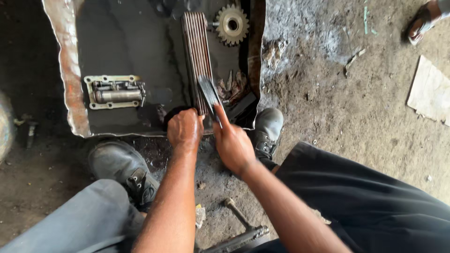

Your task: The person scrubs a metal engine component with a wire brush, then uses a small black block to rub the surface of a cylindrical part. They continue scrubbing the engine component with the wire brush, flipping it over to clean both sides.

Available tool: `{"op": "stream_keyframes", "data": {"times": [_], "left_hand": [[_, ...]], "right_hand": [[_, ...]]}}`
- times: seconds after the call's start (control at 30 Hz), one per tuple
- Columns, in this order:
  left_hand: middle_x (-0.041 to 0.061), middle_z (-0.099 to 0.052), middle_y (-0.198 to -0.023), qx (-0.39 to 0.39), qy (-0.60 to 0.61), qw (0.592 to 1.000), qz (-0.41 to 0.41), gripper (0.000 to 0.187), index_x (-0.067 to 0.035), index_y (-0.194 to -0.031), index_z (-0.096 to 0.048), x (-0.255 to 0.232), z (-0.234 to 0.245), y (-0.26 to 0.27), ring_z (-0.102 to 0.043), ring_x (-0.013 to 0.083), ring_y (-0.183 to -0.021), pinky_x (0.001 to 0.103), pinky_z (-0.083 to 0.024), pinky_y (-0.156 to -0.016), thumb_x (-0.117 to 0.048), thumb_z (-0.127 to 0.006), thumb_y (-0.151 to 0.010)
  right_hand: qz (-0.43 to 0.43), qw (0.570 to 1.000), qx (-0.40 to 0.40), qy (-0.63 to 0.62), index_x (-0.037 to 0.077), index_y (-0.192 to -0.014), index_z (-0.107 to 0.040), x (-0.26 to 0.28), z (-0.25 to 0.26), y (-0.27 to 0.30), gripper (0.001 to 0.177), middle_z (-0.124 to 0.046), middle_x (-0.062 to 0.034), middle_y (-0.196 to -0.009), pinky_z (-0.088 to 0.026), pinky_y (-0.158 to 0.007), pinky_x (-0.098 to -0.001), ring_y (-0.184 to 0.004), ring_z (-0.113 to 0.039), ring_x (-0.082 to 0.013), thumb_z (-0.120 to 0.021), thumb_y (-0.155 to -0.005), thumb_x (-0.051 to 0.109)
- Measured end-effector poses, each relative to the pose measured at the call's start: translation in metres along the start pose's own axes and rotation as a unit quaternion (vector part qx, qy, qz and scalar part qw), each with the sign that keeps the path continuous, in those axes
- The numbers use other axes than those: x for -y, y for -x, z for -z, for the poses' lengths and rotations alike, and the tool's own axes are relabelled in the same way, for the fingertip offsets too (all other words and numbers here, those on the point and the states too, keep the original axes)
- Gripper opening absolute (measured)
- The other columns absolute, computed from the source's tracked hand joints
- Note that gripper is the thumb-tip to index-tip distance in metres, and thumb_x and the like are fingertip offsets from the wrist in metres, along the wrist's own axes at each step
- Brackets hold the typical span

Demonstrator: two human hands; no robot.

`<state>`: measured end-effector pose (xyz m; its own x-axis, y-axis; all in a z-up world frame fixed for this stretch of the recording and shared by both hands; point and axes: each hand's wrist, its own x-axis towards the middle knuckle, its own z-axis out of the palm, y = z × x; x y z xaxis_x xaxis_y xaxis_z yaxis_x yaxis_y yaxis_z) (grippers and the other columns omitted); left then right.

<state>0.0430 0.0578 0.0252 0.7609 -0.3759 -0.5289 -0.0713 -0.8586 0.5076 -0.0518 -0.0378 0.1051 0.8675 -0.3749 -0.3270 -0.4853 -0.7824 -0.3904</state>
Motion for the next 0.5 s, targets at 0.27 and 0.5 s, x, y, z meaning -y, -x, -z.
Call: {"op": "stream_keyframes", "data": {"times": [0.27, 0.5], "left_hand": [[0.019, -0.074, -0.092, -0.033, -0.01, 0.999, -0.038, 0.03, -0.007, -0.092, -0.075, 0.003, 0.001, 0.008, -0.072, 0.0393, -0.089, 0.05, -0.057, -0.078, -0.036, -0.071, -0.094], [0.019, -0.075, -0.097, -0.005, 0.019, 1.0, 0.012, 0.024, -0.009, -0.096, -0.078, 0.001, 0.0, 0.004, -0.075, 0.0367, -0.092, 0.047, -0.06, -0.075, -0.032, -0.071, -0.095]], "right_hand": [[0.195, 0.977, -0.081, -0.042, 0.009, -0.157, -0.031, 0.013, 0.03, -0.118, 0.054, -0.071, -0.0283, -0.116, -0.058, -0.069, -0.0559, -0.078, -0.071, -0.0478, -0.049, -0.109, 0.026], [-0.082, 0.994, 0.055, -0.046, 0.023, -0.158, -0.033, 0.017, 0.023, 0.038, 0.058, -0.072, -0.0243, -0.085, -0.053, -0.072, -0.0542, -0.079, -0.07, -0.0425, -0.05, -0.103, 0.028]]}}
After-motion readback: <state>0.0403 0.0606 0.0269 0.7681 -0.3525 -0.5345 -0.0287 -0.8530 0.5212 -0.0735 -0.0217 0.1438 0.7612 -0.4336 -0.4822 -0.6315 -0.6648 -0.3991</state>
